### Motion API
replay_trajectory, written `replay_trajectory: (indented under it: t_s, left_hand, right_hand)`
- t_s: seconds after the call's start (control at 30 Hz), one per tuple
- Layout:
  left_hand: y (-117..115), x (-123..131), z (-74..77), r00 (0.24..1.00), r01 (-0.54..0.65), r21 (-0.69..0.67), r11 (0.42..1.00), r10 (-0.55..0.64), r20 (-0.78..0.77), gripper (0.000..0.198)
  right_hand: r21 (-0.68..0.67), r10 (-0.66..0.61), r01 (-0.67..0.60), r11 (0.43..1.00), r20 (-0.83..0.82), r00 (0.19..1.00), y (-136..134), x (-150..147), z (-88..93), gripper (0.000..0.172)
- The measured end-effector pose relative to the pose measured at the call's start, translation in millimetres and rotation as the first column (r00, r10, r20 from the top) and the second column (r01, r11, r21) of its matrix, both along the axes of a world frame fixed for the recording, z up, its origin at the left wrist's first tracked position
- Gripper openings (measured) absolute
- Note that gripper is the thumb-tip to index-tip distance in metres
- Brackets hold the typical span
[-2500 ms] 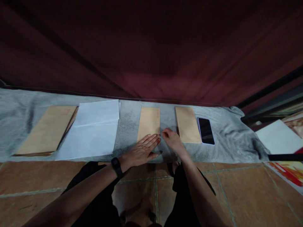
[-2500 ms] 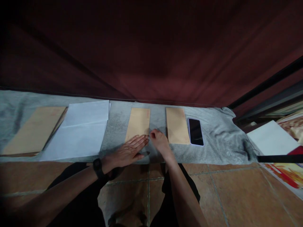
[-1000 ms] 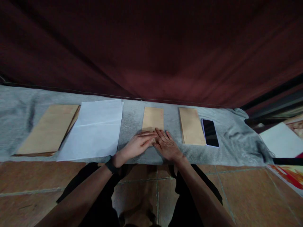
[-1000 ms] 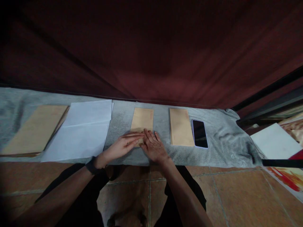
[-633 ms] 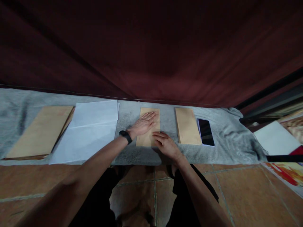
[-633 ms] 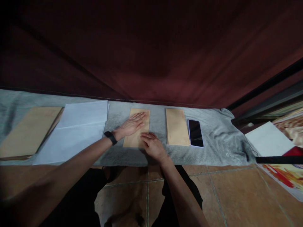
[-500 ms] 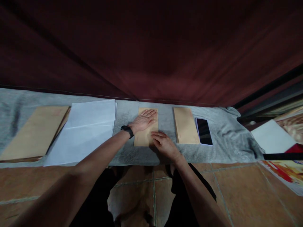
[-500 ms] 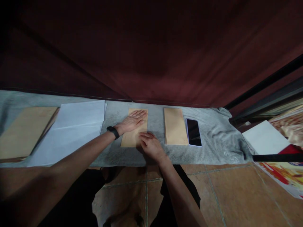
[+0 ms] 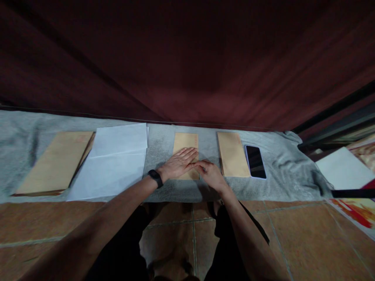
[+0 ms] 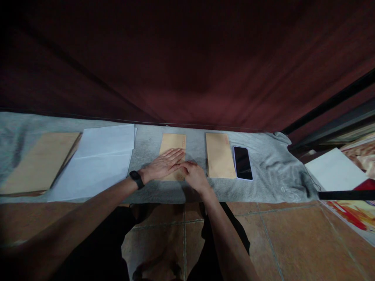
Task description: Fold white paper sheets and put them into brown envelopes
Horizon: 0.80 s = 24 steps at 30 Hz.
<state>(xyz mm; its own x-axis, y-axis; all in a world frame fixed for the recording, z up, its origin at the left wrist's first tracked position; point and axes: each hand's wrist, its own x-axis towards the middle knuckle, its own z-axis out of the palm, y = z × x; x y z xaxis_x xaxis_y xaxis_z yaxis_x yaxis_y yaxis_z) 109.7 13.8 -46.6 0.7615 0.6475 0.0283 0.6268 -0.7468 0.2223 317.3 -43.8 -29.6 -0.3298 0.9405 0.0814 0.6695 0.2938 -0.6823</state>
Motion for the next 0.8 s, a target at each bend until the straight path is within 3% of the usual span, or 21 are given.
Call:
replay_trajectory:
  t_s: [0.33,0.57,0.8]
  left_hand:
    - [-54.0,-8.5,-1.2,1.000,0.019,-0.026,0.999,-0.020,-0.018,0.060]
    - [-89.4,-9.2,5.3,1.000,0.013,-0.045,0.999,-0.013,0.005,0.063]
    - [-92.0,-19.7,18.3,0.993,0.097,-0.183,0.978,-0.108,-0.049,0.074]
  right_hand:
    - [0.088,-0.185,0.179,0.980,0.060,0.981,8.9,0.8,-1.3,0.028]
    - [0.131,-0.137,0.124,0.984,0.097,0.986,8.7,-5.4,-7.4,0.032]
    - [0.145,-0.067,0.045,0.988,0.153,0.986,7.6,-10.3,-16.3,0.039]
